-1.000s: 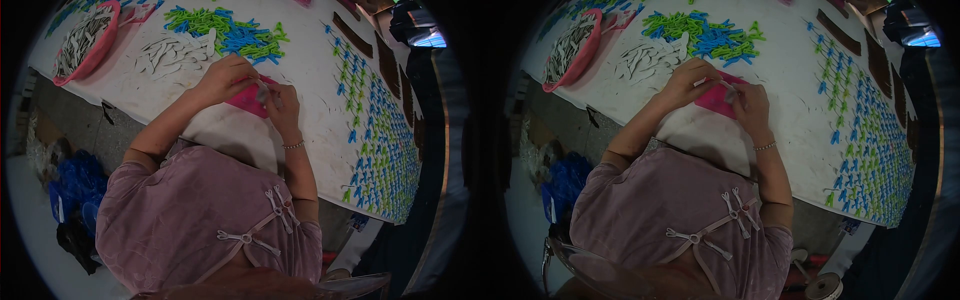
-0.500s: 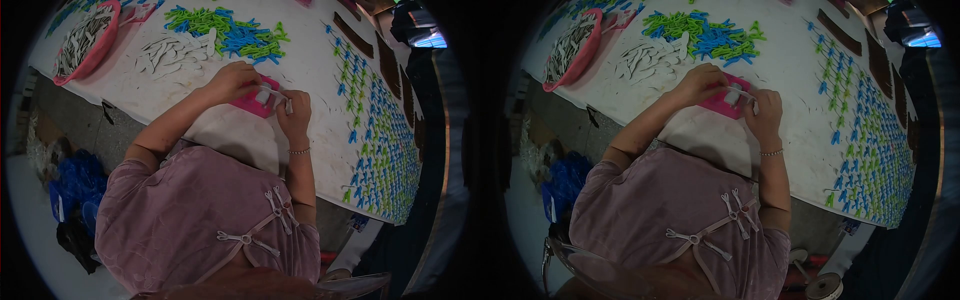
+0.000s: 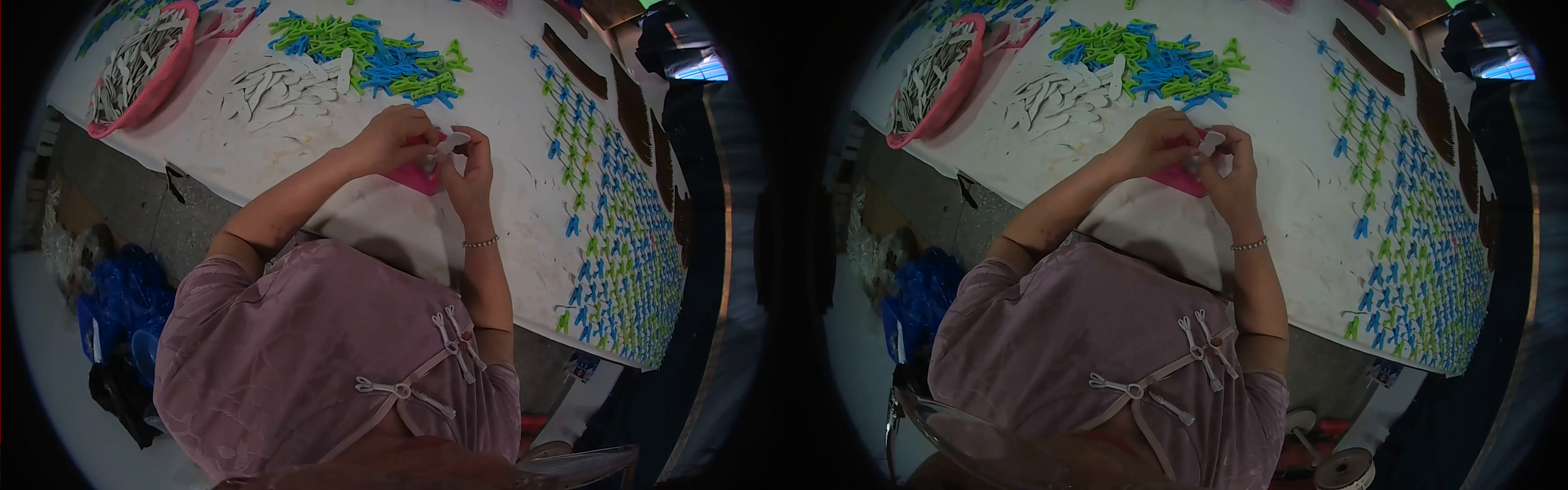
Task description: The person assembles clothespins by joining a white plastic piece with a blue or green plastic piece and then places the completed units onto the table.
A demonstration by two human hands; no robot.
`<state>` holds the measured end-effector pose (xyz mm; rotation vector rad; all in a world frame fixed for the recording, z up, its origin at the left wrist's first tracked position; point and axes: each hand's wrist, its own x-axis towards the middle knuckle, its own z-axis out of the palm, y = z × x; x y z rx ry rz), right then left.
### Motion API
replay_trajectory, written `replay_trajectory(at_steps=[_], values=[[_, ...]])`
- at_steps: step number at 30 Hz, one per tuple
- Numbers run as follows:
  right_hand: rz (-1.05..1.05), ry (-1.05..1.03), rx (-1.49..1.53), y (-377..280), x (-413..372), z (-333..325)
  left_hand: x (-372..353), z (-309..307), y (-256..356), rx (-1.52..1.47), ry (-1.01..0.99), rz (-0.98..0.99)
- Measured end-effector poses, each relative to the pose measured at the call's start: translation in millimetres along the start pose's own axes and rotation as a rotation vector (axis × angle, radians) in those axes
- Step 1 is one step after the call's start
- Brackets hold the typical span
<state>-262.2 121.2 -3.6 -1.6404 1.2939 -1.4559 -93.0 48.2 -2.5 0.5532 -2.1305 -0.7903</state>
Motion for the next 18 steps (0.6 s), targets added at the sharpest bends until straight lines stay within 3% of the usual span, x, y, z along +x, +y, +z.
replay_trajectory(at_steps=[4, 6, 9, 13, 18], values=[[0.114, -0.04, 0.032, 1, -2, 7, -5, -7, 4, 0.019, -0.025, 0.013], [-0.057, -0.029, -0.105, 3, -1, 9, -3, -13, 18, 0.036, 0.124, -0.016], [-0.154, -0.039, -0.371, 9, -1, 10, -4, -25, 29, 0.118, 0.106, 0.09], [-0.232, -0.049, -0.451, 10, -2, 6, -8, -28, 19, 0.116, 0.066, 0.116], [-0.196, -0.038, -0.542, 11, -9, -4, -12, -18, 3, 0.125, -0.028, -0.047]])
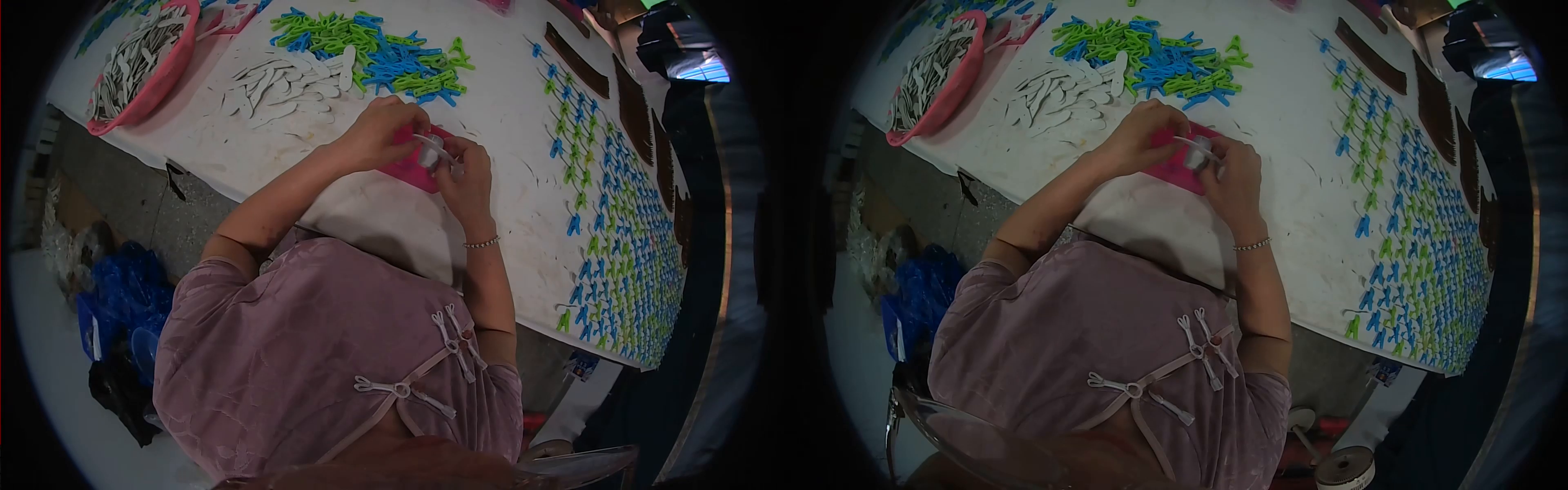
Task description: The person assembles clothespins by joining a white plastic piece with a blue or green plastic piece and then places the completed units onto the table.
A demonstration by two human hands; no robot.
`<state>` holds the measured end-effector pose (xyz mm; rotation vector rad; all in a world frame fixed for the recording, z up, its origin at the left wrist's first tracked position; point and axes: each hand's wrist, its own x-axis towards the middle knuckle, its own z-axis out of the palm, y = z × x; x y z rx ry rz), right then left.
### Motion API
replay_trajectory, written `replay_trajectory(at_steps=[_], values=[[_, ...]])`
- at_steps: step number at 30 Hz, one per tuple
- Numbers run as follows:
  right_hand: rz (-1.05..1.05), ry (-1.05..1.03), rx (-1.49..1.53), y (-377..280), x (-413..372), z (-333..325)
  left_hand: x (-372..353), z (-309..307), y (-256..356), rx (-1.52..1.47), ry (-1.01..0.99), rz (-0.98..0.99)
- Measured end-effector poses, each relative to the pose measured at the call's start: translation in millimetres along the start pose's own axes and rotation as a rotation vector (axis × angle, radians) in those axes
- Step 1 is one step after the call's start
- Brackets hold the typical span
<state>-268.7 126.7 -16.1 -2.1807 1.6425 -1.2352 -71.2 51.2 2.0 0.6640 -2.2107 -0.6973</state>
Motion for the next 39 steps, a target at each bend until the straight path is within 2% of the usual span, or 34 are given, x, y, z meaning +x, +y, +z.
replay_trajectory(at_steps=[6, 10, 19, 21, 22, 24, 25, 27, 28, 30, 31, 33, 37, 39], values=[[0.025, -0.009, -0.079, 0, -4, -8, 3, 6, -2, -0.039, -0.06, -0.069], [0.018, -0.009, -0.076, 0, -4, -10, 6, 7, -3, -0.047, -0.044, -0.049], [-0.063, 0.083, -0.134, -24, 14, -45, 25, 24, 9, -0.091, -0.174, -0.051], [-0.036, 0.044, -0.099, -29, 19, -50, 28, 33, 7, -0.047, -0.079, 0.083], [-0.038, 0.045, -0.104, -29, 22, -50, 29, 32, 8, -0.049, -0.076, 0.088], [0.172, 0.013, 0.393, -23, 30, -46, 32, 26, 10, -0.118, -0.085, -0.056], [0.168, 0.015, 0.386, -14, 35, -45, 32, 24, 7, -0.121, -0.082, -0.049], [0.275, -0.051, 0.358, 18, 45, -36, 29, 19, -5, -0.447, 0.045, -0.163], [0.269, -0.052, 0.353, 32, 49, -26, 26, 18, -11, -0.448, 0.05, -0.158], [0.244, -0.102, 0.021, 57, 57, -7, 23, 15, -22, -0.624, 0.063, -0.263], [0.235, -0.104, 0.016, 62, 63, 1, 22, 13, -25, -0.624, 0.071, -0.258], [0.156, -0.093, -0.206, 69, 72, 15, 20, 8, -27, -0.684, 0.013, -0.292], [0.179, -0.089, -0.204, 73, 77, 24, 19, -1, -27, -0.753, 0.007, -0.347], [0.219, -0.103, -0.122, 74, 71, 16, 20, -5, -25, -0.9, -0.012, -0.433]])
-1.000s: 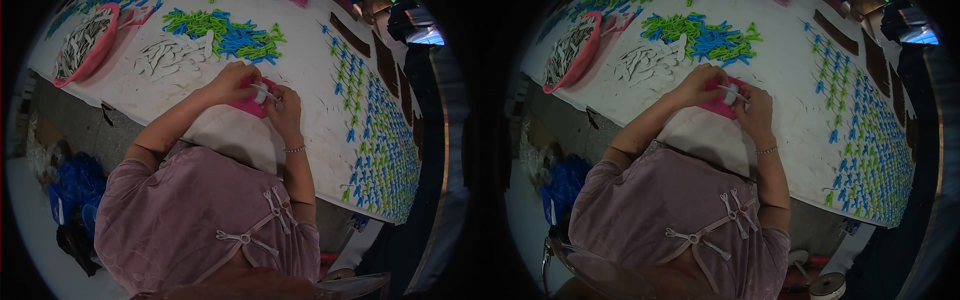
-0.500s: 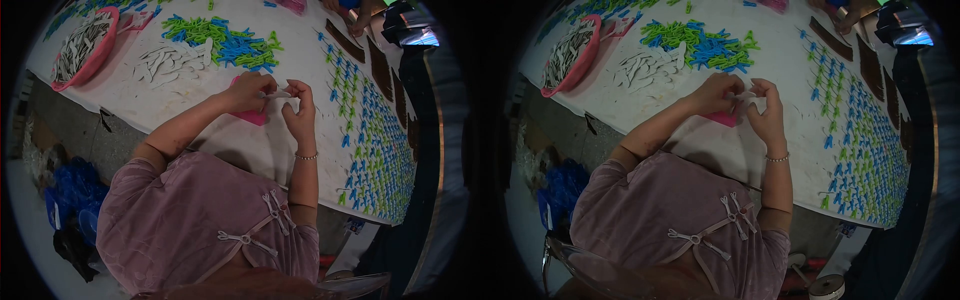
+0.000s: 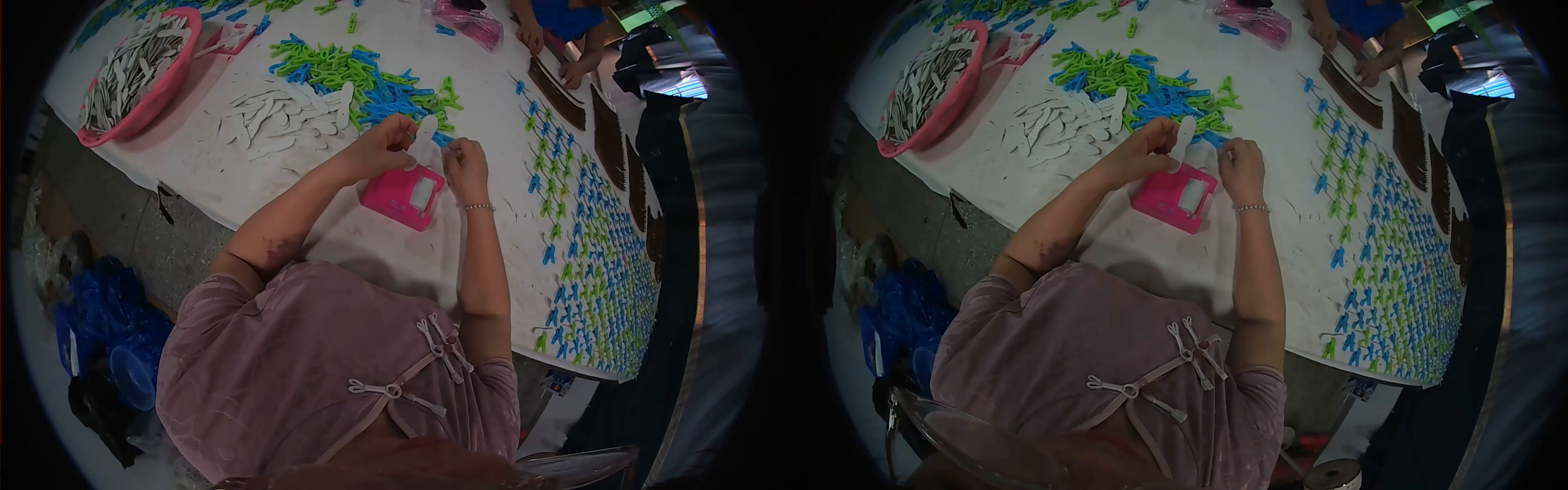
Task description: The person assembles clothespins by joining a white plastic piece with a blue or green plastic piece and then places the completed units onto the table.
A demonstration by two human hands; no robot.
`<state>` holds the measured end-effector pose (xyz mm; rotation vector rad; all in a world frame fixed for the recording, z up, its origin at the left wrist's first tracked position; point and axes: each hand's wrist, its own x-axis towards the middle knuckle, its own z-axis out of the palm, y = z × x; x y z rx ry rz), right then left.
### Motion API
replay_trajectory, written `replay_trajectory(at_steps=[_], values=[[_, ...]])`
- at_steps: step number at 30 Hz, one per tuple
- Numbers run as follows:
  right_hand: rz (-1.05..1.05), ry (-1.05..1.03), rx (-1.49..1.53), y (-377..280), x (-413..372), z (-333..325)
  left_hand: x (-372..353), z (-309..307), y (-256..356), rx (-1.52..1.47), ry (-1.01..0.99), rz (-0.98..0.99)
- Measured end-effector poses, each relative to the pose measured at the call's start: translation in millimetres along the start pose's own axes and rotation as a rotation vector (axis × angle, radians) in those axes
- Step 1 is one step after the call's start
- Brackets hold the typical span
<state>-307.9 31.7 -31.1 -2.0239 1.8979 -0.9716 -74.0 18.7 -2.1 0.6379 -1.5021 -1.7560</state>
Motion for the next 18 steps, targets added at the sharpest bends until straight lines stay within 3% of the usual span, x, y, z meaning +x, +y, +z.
replay_trajectory(at_steps=[1, 3, 7, 9, 18], values=[[-0.001, -0.003, -0.002, -1, -4, -7, 0, -1, 1, -0.003, 0.002, 0.001], [0.231, -0.063, 0.162, -5, -18, -24, 0, -2, 1, -0.033, -0.017, -0.022], [0.204, 0.073, 0.422, -26, -53, -51, -2, 1, 5, 0.039, -0.045, -0.005], [0.062, 0.168, 0.716, -46, -70, -56, -3, 3, 3, 0.106, -0.075, 0.052], [0.039, 0.151, 0.755, -80, -85, -46, -7, 9, 2, 0.088, -0.136, 0.079]])
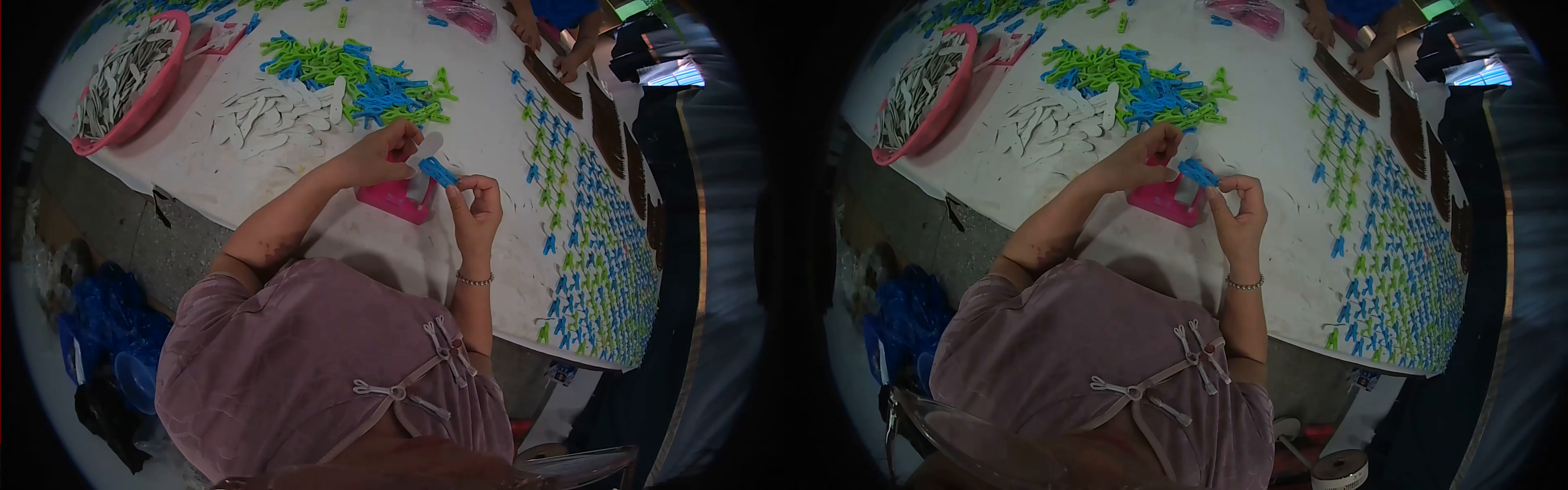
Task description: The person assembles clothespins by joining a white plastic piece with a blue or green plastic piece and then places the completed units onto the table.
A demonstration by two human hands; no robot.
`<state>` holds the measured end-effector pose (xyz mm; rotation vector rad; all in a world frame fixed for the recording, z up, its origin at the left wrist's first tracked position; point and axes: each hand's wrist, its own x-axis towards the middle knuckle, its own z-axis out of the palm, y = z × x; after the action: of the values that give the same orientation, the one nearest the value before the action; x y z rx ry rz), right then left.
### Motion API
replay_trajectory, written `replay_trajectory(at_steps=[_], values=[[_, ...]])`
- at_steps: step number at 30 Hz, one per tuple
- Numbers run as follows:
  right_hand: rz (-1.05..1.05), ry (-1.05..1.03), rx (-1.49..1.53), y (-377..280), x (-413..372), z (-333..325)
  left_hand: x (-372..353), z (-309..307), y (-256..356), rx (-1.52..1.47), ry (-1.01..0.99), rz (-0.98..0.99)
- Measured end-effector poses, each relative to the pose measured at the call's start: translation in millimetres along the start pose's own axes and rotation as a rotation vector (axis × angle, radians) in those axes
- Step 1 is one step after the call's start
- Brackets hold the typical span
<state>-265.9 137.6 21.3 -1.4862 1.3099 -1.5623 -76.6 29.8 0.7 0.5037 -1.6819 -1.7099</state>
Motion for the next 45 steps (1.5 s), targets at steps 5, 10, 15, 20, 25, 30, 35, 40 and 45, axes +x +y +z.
replay_trajectory(at_steps=[5, 10, 15, 20, 25, 30, 35, 40, 45], values=[[-0.02, -0.032, -0.015, 1, 4, 4, 0, 0, 2, 0.01, -0.015, -0.004], [-0.013, -0.022, -0.047, 4, 3, 5, -1, -2, -2, 0.07, -0.044, -0.004], [0.13, 0.14, -0.065, 15, -9, -19, -5, -10, 17, 0.331, 0.079, 0.125], [0.474, 0.439, 0.076, 18, -35, -84, -18, -59, 24, 0.718, 0.226, 0.191], [0.607, 0.66, 0.365, 37, -49, -141, -39, -89, 16, 1.193, 0.226, 0.16], [0.664, 0.878, 0.483, 57, -33, -177, -46, -89, 0, 1.323, 0.261, 0.15], [0.663, 0.933, 0.523, 72, -23, -192, -48, -87, 0, 1.307, 0.309, 0.165], [0.672, 0.939, 0.602, 77, -20, -194, -49, -89, -2, 1.289, 0.339, 0.163], [0.678, 0.898, 0.627, 77, -18, -193, -49, -91, -3, 1.225, 0.35, 0.192]])
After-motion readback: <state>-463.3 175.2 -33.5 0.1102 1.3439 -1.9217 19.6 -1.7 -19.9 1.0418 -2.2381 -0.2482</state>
